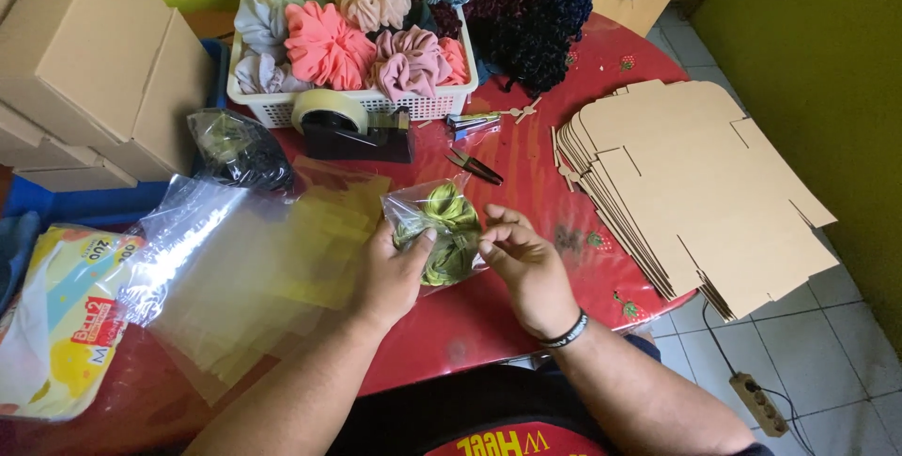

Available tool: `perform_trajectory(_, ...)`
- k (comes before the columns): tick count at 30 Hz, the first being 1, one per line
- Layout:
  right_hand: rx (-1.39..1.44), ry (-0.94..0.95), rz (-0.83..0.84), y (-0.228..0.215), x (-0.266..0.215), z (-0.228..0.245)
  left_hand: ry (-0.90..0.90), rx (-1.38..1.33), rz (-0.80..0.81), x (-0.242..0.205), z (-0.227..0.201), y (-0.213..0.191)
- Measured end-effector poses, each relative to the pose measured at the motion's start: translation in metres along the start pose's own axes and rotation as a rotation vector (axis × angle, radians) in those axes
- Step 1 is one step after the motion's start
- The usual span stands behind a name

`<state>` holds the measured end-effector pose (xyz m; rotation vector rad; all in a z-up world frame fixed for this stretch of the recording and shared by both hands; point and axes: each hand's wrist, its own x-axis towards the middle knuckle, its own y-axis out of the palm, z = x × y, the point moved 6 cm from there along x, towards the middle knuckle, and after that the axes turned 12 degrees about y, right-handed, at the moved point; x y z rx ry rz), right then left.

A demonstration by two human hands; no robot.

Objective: The person picks up a scrunchie and places it into a small plastic bag. They then pick up a small tag and place it into the same plastic bag before sealing the bag by hand.

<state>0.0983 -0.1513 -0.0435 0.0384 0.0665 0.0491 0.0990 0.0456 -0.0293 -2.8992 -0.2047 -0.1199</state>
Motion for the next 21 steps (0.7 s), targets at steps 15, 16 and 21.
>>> perform_trajectory(15,0.334,0.006,-0.011,0.029,0.011,-0.018,0.099,-0.019,-0.094,-0.008,0.005,-0.004)
perform_trajectory(16,0.338,-0.007,-0.015,0.029,0.012,-0.015,0.116,-0.04,-0.121,-0.009,0.003,-0.004)
perform_trajectory(21,0.319,-0.049,0.007,0.021,0.019,-0.023,0.23,-0.044,-0.16,-0.009,0.0,-0.007)
